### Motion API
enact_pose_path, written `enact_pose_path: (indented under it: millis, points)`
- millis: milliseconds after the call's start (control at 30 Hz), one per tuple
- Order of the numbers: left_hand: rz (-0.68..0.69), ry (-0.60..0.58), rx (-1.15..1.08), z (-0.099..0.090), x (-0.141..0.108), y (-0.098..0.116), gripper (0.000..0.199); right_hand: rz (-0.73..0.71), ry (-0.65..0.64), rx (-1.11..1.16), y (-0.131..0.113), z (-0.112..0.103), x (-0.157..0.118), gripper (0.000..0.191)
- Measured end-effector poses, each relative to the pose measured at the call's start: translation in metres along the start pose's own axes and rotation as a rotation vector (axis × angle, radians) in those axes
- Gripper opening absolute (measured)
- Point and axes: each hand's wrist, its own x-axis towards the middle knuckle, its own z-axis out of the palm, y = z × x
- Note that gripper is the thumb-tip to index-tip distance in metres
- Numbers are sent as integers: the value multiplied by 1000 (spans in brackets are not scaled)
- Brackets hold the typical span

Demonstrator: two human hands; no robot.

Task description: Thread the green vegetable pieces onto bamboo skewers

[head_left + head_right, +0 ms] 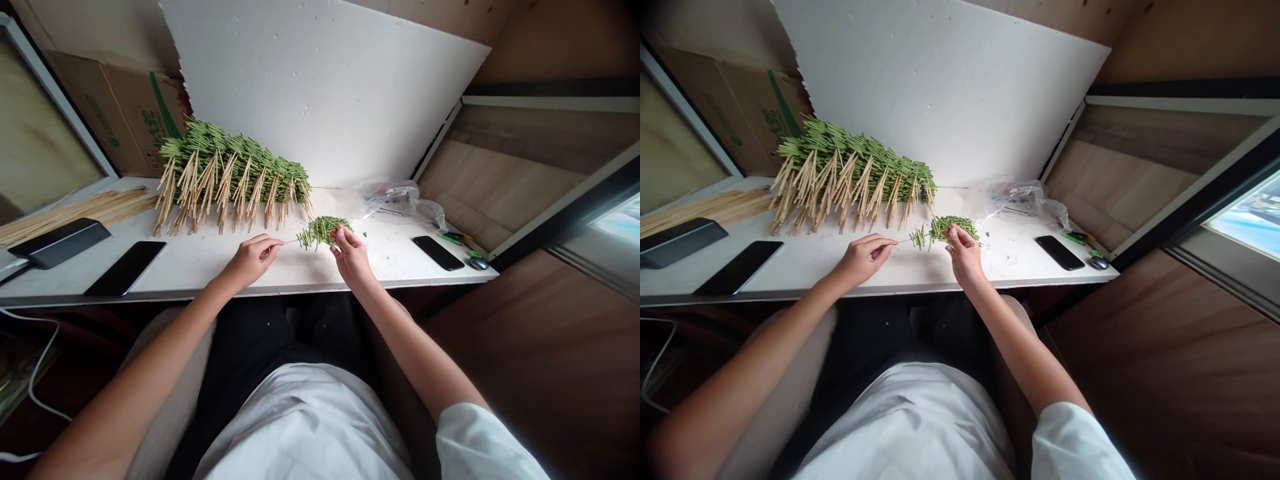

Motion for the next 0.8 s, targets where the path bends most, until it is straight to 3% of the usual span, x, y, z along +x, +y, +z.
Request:
enact_pose_path:
  millis: [233, 533, 800]
  points:
    - [-6, 23, -4, 1, 1, -1, 22, 39, 4, 70, -5, 0, -1, 41]
    - [-6, 24, -5, -1, 2, 2, 21, 106, -81, 158, -10, 3, -3, 32]
    - [-10, 35, -3, -1, 2, 2, 22, 93, -61, 78, -10, 3, -4, 41]
